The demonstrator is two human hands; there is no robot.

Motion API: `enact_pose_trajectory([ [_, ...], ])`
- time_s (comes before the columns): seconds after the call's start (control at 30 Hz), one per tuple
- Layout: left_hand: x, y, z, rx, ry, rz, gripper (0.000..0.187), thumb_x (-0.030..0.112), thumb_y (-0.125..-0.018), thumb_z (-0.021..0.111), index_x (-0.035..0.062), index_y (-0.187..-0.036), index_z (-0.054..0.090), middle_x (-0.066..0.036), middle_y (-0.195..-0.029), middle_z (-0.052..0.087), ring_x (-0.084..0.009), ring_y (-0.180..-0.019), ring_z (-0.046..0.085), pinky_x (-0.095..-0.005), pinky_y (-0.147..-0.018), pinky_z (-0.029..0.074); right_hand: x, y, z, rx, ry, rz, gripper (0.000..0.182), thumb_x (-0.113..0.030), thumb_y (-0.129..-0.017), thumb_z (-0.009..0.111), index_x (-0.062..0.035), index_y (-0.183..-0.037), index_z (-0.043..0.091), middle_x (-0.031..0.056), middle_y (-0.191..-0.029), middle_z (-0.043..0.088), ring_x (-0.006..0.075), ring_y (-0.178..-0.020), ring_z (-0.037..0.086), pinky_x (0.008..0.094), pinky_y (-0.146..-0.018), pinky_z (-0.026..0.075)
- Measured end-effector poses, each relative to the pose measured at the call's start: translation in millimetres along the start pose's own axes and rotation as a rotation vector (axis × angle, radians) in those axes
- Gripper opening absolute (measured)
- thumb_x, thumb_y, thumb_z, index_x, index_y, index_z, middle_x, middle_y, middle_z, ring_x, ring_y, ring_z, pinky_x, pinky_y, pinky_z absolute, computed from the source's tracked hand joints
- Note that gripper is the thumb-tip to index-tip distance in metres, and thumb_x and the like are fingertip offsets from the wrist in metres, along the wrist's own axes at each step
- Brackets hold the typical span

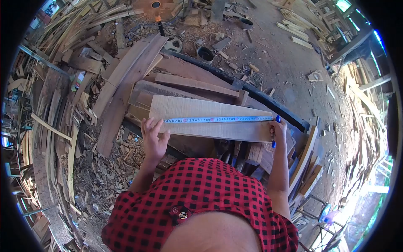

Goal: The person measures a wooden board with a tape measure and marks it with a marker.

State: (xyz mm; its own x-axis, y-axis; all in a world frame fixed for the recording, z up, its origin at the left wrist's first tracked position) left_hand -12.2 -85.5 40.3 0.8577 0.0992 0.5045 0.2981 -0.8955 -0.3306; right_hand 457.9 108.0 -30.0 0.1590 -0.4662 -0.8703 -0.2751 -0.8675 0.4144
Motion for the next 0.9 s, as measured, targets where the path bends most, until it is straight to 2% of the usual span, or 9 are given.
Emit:
enact_pose_trajectory([
  [0.17,-0.4,10.9,-0.1,0.012,0.085,0.001,0.046,0.018,-0.074,0.073,0.0012,-0.115,0.06,-0.019,-0.128,0.042,-0.0446,-0.127,0.031,-0.0512,-0.105,0.029,1.2,2.3,-0.8,-0.013,-0.102,-0.019,0.011,-0.002,-0.072,0.061,-0.0039,-0.082,0.059,0.0033,-0.057,0.055,0.0096,-0.038,0.046,0.0247,-0.032,0.032],
  [0.43,-5.6,17.6,-1.1,0.025,0.205,0.005,0.044,0.014,-0.072,0.073,-0.001,-0.112,0.061,-0.018,-0.127,0.043,-0.0388,-0.125,0.036,-0.046,-0.104,0.031,6.5,32.3,-25.0,-0.037,-0.007,0.028,0.006,-0.003,-0.07,0.061,-0.0032,-0.076,0.057,0.0038,-0.057,0.055,0.0087,-0.038,0.046,0.0239,-0.032,0.032],
  [0.53,-0.3,17.9,-2.0,0.012,0.202,0.045,0.042,0.01,-0.072,0.072,-0.0016,-0.111,0.06,-0.018,-0.127,0.043,-0.036,-0.125,0.038,-0.0437,-0.104,0.032,10.0,48.8,-38.1,-0.07,0.094,0.01,0.021,-0.007,-0.073,0.064,0.0001,-0.093,0.064,0.0,-0.059,0.054,0.0062,-0.04,0.045,0.0209,-0.034,0.034],
  [0.6,-0.8,17.9,-1.0,0.005,0.184,0.064,0.039,0.006,-0.074,0.07,-0.0018,-0.111,0.06,-0.016,-0.127,0.044,-0.0349,-0.126,0.037,-0.0431,-0.105,0.032,16.3,53.7,-41.9,-0.064,0.008,0.043,0.024,-0.006,-0.074,0.064,0.0001,-0.097,0.064,-0.0003,-0.059,0.054,0.0059,-0.04,0.046,0.0208,-0.035,0.034],
  [0.63,-1.3,19.2,1.5,-0.027,0.205,0.082,0.039,0.006,-0.074,0.07,-0.0018,-0.111,0.06,-0.016,-0.127,0.044,-0.0349,-0.126,0.037,-0.0431,-0.105,0.032,18.4,57.0,-44.2,-0.026,0.004,0.062,0.024,-0.006,-0.074,0.064,0.0001,-0.097,0.064,-0.0003,-0.059,0.054,0.0059,-0.04,0.046,0.0208,-0.035,0.034],
  [0.7,-6.6,22.3,3.3,-0.019,0.205,0.026,0.039,0.005,-0.075,0.069,-0.0014,-0.112,0.06,-0.016,-0.127,0.045,-0.0356,-0.128,0.036,-0.0432,-0.106,0.03,17.4,63.6,-44.7,-0.009,-0.004,0.055,0.012,-0.009,-0.072,0.066,-0.0023,-0.081,0.061,0.0008,-0.058,0.053,0.0072,-0.042,0.048,0.0232,-0.036,0.034],
  [0.9,-10.1,24.1,2.2,-0.03,0.186,0.038,0.037,0.004,-0.077,0.068,-0.0008,-0.112,0.06,-0.016,-0.126,0.048,-0.0369,-0.129,0.037,-0.0449,-0.107,0.031,25.6,79.8,-49.3,0.012,-0.035,0.066,0.02,-0.009,-0.072,0.066,-0.0011,-0.09,0.064,0.0011,-0.062,0.055,0.0065,-0.043,0.046,0.0228,-0.037,0.033],
])
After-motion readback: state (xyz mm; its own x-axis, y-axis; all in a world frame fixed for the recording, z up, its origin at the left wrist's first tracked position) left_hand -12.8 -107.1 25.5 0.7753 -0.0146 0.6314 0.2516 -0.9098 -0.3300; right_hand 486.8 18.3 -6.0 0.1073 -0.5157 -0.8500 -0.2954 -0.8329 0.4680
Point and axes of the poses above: each hand's wrist, its own y-axis away from the middle knuckle, its own z-axis out of the palm, x = y × z, the point moved 3 cm from there along -y, towards the middle knuckle
